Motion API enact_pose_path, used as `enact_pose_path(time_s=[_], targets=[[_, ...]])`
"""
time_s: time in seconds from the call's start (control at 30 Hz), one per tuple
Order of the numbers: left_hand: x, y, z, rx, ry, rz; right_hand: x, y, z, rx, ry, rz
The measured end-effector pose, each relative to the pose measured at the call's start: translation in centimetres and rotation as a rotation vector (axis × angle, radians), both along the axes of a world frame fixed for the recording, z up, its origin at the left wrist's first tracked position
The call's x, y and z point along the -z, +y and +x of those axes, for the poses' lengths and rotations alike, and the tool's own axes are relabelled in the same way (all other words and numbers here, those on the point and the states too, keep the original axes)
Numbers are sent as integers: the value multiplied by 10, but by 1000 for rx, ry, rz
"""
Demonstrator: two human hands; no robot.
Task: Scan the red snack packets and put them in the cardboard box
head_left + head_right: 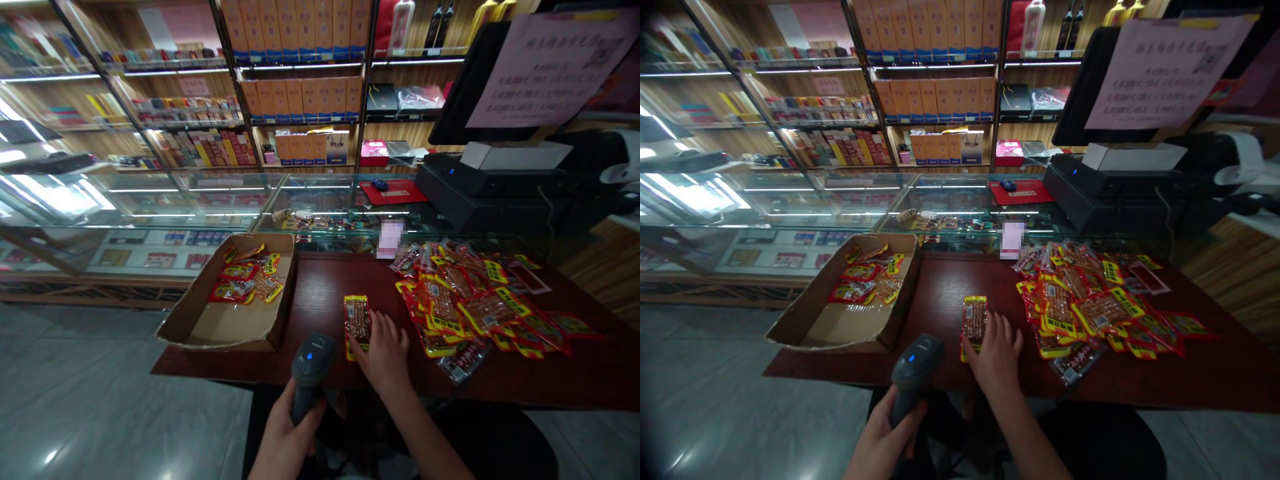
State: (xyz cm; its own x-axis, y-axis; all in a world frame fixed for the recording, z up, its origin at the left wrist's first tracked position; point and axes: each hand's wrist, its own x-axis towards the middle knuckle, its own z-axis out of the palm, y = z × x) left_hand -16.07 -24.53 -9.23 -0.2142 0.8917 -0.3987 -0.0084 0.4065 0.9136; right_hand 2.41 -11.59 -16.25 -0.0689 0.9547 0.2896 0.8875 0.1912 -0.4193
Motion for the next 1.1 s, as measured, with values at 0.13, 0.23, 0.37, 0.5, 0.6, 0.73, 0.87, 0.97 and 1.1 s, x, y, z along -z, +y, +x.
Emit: enact_pose_path(time_s=[0.13, 0.23, 0.37, 0.5, 0.6, 0.73, 0.87, 0.97, 1.1], targets=[[-6, 8, 2, 25, 20, 25, 9, 7, -13, -37, -25, -50], [-10, 13, 1, 73, 58, 47, 10, 8, -9, -84, 70, -80], [-11, 17, -3, 74, 73, 57, 1, 11, 4, -193, 307, -174], [-11, 20, -2, 68, 28, 64, -5, 14, 12, -251, 474, -233], [-11, 20, -1, 75, 19, 61, -2, 15, 15, -253, 555, -245], [-8, 15, -2, 44, 2, 44, -11, 24, 16, -238, 757, -236], [-1, 7, -9, 18, 1, 35, -57, 49, -12, -407, 970, -313], [6, -3, -16, -17, -13, 29, -99, 75, -65, -629, 904, -369], [11, -20, -23, -76, -21, 29, -126, 101, -166, -895, 568, -387]])
